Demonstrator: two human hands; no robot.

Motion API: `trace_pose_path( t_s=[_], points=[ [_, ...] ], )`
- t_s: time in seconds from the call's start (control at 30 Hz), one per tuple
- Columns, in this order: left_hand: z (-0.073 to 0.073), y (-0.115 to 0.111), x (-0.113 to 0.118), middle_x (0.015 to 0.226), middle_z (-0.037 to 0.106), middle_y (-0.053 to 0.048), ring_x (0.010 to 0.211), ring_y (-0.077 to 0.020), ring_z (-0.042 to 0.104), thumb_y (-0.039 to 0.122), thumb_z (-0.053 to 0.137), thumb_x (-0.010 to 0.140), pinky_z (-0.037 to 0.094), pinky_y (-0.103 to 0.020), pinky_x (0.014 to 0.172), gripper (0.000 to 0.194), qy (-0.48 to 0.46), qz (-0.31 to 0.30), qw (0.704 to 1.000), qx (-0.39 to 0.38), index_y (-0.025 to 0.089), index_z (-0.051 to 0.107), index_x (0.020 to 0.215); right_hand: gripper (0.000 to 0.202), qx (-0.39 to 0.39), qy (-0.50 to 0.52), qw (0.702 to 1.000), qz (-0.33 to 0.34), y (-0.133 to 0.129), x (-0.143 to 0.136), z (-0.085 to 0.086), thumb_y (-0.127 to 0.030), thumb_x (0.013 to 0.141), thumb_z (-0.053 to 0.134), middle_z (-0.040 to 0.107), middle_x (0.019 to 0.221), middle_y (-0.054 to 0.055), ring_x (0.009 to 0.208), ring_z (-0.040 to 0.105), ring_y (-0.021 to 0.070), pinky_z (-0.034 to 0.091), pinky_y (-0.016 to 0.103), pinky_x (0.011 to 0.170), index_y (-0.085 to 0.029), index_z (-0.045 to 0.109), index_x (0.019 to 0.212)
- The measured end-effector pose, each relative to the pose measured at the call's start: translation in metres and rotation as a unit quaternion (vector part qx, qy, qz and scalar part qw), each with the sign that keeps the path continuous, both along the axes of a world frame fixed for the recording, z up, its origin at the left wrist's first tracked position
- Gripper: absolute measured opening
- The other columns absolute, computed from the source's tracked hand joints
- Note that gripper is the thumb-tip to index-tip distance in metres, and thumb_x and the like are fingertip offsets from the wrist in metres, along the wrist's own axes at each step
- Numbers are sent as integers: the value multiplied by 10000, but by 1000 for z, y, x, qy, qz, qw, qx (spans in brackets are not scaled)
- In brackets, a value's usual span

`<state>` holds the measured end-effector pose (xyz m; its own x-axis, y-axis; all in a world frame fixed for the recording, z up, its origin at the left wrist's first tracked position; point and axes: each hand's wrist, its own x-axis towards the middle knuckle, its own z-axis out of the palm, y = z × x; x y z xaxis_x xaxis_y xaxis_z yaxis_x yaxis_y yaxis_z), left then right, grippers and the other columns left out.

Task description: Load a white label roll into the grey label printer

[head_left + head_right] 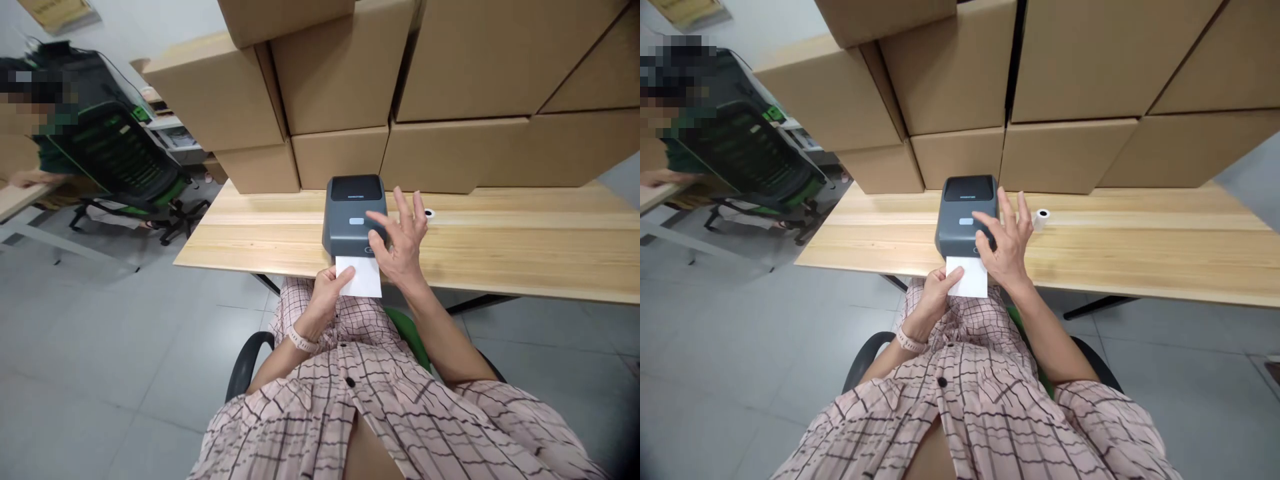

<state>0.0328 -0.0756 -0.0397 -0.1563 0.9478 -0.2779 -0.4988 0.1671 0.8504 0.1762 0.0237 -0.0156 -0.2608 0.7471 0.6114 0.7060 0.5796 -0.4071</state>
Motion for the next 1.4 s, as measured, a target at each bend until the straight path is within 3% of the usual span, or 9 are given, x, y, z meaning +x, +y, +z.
trace_pose_path(
  t_s=[0.17, 0.27, 0.37, 0.47, 0.6, 0.8, 1.07, 1.2, 1.4],
  points=[
    [-2, -8, 3, 714, 754, -27, 624, -115, 640, 576, 987, 576, 523, -255, 662, 571, 25, 24, 999, 19, 117, 771, 837, 420, 5, -67, 995, 79, 10, 8, 19, -452, 1112, 368, 464, 1701, -40, 1665, 213, 359, 177, 722, 1302, -358, 744, 1275],
    [-3, -10, -5, 740, 708, 2, 642, -95, 600, 570, 911, 710, 496, -231, 646, 479, 106, 125, 984, 63, 148, 733, 852, 411, -9, -84, 990, 115, 17, 5, 25, -455, 1117, 365, 563, 1628, -23, 1664, 232, 333, 138, 723, 1314, -330, 743, 1219],
    [4, -4, -18, 967, 739, -40, 811, -128, 664, 529, 779, 875, 542, -255, 743, 379, 203, 233, 944, 115, 189, 712, 1026, 373, -10, -84, 988, 129, 20, 2, 25, -495, 1096, 429, 590, 1604, 17, 1665, 232, 341, 87, 721, 1321, -301, 731, 1197],
    [14, 10, -29, 1386, 688, -130, 1198, -216, 679, 514, 667, 968, 558, -354, 1004, 442, 284, 206, 925, 145, 216, 655, 1295, 401, -22, -43, 989, 138, 15, 8, 15, -561, 1067, 478, 492, 1684, 58, 1673, 203, 359, 98, 726, 1315, -289, 709, 1249],
    [16, 26, -32, 1667, 488, -145, 1555, -295, 454, 582, 568, 1017, 377, -473, 1282, 621, 331, 148, 921, 143, 232, 525, 1529, 595, -98, 89, 986, 102, 5, 29, -7, -628, 1054, 447, 404, 1728, 137, 1669, 220, 355, 218, 711, 1300, -281, 524, 1530],
    [0, 33, -28, 1681, 473, -147, 1578, -296, 428, 608, 455, 1056, 326, -502, 1328, 651, 340, 147, 911, 181, 219, 502, 1576, 557, -159, 157, 967, 126, -8, 37, -18, -572, 1072, 459, 468, 1696, 76, 1660, 267, 308, 225, 651, 1334, -350, 490, 1582],
    [-22, 30, -25, 1741, 399, -87, 1645, -294, 319, 605, 373, 1074, 265, -521, 1364, 640, 377, 180, 889, 188, 275, 489, 1610, 577, -207, 270, 931, 131, -20, 24, -38, -504, 1086, 482, 366, 1757, 51, 1639, 322, 305, 242, 638, 1341, -362, 417, 1641],
    [-19, 31, -32, 1772, 340, -69, 1660, -305, 284, 609, 297, 1082, 260, -551, 1365, 647, 382, 173, 890, 177, 280, 535, 1586, 562, -242, 298, 908, 167, -22, 29, -27, -544, 1080, 482, 375, 1754, 17, 1642, 315, 303, 244, 588, 1353, -380, 468, 1617],
    [4, 43, -38, 1688, 488, -92, 1627, -304, 361, 590, 331, 1086, 186, -568, 1387, 625, 370, 173, 882, 235, 259, 567, 1560, 598, -222, 312, 902, 198, -9, 33, 0, -616, 1082, 412, 432, 1724, 16, 1618, 364, 313, 289, 569, 1344, -356, 484, 1616]
  ],
)
